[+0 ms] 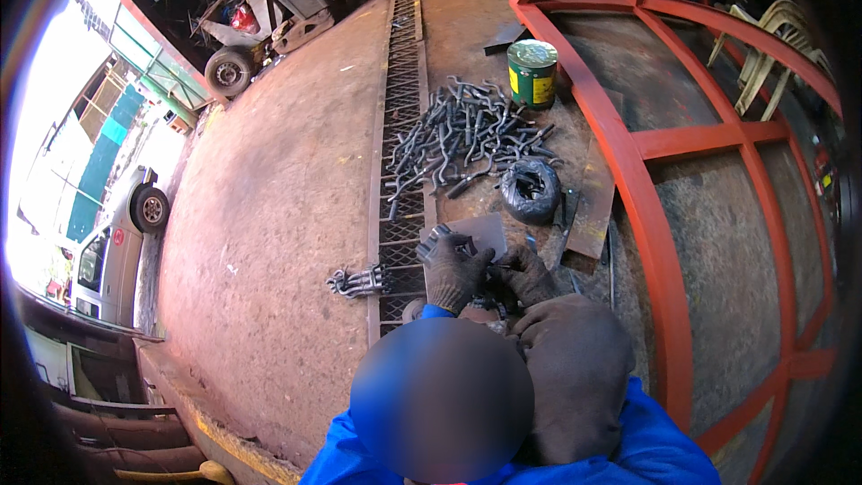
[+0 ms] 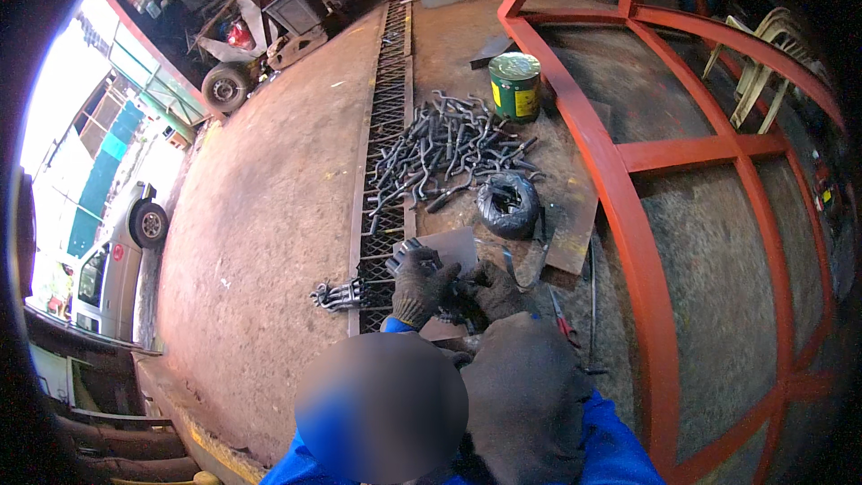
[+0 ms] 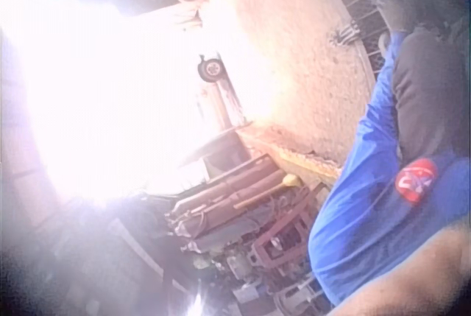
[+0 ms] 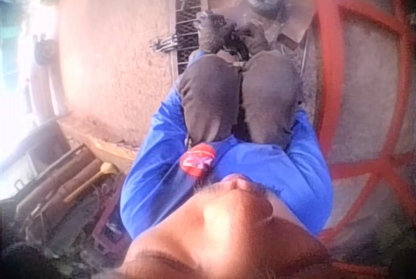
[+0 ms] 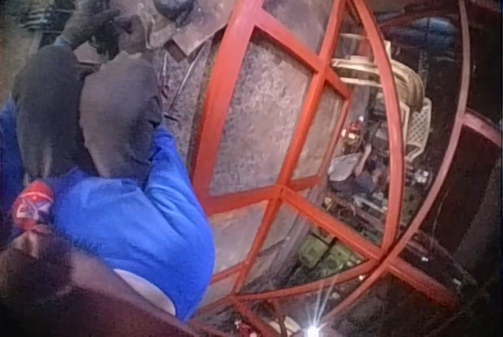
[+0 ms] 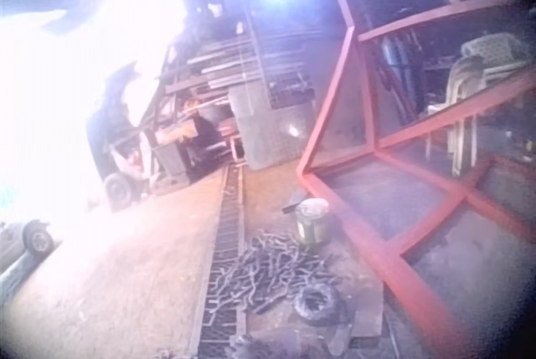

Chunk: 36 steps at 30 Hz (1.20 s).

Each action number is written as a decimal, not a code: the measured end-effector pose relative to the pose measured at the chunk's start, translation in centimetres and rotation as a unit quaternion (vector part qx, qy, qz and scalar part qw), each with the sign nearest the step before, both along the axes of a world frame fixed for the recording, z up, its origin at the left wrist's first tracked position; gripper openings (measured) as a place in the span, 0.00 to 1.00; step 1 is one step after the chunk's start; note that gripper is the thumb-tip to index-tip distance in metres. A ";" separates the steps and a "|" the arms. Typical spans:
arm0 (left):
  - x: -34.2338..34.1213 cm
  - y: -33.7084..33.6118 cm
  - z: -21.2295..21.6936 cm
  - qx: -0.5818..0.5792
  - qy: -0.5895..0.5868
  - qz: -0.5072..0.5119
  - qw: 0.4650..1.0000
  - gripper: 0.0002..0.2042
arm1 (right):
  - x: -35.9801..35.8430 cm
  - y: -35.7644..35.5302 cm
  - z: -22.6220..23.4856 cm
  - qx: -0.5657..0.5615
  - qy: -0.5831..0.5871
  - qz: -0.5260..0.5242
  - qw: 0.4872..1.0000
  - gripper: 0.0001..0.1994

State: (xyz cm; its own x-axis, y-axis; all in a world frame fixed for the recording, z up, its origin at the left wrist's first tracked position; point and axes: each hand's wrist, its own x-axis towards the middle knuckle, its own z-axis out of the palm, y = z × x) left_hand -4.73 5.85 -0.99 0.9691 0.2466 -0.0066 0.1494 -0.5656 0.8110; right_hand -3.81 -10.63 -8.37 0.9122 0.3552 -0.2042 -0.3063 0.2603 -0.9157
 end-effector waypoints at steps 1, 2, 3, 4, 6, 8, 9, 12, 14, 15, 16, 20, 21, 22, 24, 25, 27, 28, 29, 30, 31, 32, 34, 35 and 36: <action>-0.1 0.0 0.5 0.064 0.007 0.029 0.997 0.17 | -0.1 0.1 0.1 -0.022 0.003 -0.004 1.000 0.09; -0.2 0.2 0.3 0.067 0.010 0.023 0.997 0.17 | -0.2 0.3 0.2 -0.044 0.007 -0.007 0.999 0.09; -0.2 0.2 0.4 0.069 0.010 0.015 0.997 0.17 | -0.2 0.4 0.6 -0.066 0.007 -0.013 0.998 0.09; -0.1 0.2 0.5 0.072 0.010 0.008 0.997 0.16 | -0.2 0.5 0.9 -0.047 0.020 -0.023 0.998 0.08; 0.2 0.4 0.7 0.058 0.056 -0.047 0.996 0.16 | -0.3 0.6 1.1 -0.007 0.046 -0.041 0.998 0.08; 0.1 0.3 1.8 0.029 0.111 -0.079 0.990 0.15 | -0.2 0.2 0.5 0.018 0.029 -0.050 0.998 0.08; -0.1 0.0 2.8 0.005 0.143 -0.086 0.986 0.16 | -0.1 -0.2 0.1 0.028 0.022 -0.056 0.998 0.09; -1.3 1.0 3.4 -0.003 0.124 -0.170 0.978 0.17 | -0.9 0.6 7.1 -0.084 0.063 -0.069 0.992 0.08; -1.5 1.4 2.8 0.014 0.099 -0.227 0.969 0.18 | -0.4 0.4 3.8 -0.075 0.020 -0.086 0.993 0.07; -1.4 1.8 2.4 0.025 0.102 -0.237 0.966 0.18 | -0.3 0.6 3.7 -0.070 -0.003 -0.091 0.993 0.07; -1.3 2.0 2.0 0.036 0.104 -0.248 0.963 0.19 | -0.4 0.7 3.7 -0.043 0.014 -0.091 0.995 0.07; -1.2 1.4 2.8 0.085 0.144 -0.247 0.954 0.19 | -0.6 0.1 2.4 0.001 0.019 -0.089 0.996 0.07; -1.2 1.5 3.0 0.087 0.150 -0.247 0.953 0.20 | -0.6 0.3 2.9 -0.001 0.005 -0.084 0.996 0.07; -1.1 1.5 3.1 0.090 0.157 -0.246 0.952 0.20 | -0.6 0.4 3.4 -0.024 0.003 -0.086 0.996 0.07; -0.9 1.5 3.9 0.031 0.213 -0.217 0.952 0.21 | -0.6 0.4 4.9 -0.069 -0.003 -0.088 0.994 0.07; -0.8 1.5 4.1 0.002 0.241 -0.202 0.949 0.21 | -0.5 0.5 4.3 -0.091 -0.008 -0.083 0.992 0.07; -1.0 1.8 3.2 -0.109 0.246 -0.183 0.946 0.20 | -0.1 0.6 3.7 -0.135 -0.018 -0.074 0.988 0.07; -1.1 1.9 2.8 -0.165 0.247 -0.174 0.939 0.20 | -0.2 0.6 4.2 -0.107 -0.001 -0.076 0.991 0.07; -1.1 1.9 2.5 -0.163 0.226 -0.215 0.936 0.20 | -0.4 0.5 4.8 -0.079 0.016 -0.077 0.994 0.06; -1.1 2.1 2.2 -0.158 0.204 -0.254 0.932 0.21 | -0.4 0.6 5.6 -0.049 0.033 -0.077 0.995 0.06; -1.1 2.2 1.9 -0.153 0.183 -0.292 0.926 0.21 | -0.3 0.6 6.2 -0.060 0.056 -0.071 0.994 0.06; -1.2 2.4 1.3 -0.134 0.180 -0.299 0.927 0.22 | -0.2 0.5 6.6 -0.071 0.079 -0.065 0.992 0.06; -1.4 3.0 1.0 -0.092 0.176 -0.306 0.931 0.24 | -0.2 1.4 6.2 -0.035 0.071 -0.068 0.995 0.06; -1.8 3.3 1.0 -0.100 0.171 -0.298 0.934 0.23 | -0.3 2.1 5.2 0.010 0.040 -0.080 0.996 0.06; -1.8 2.8 1.9 -0.115 0.160 -0.298 0.934 0.22 | -0.1 2.1 5.0 0.046 0.004 -0.099 0.994 0.06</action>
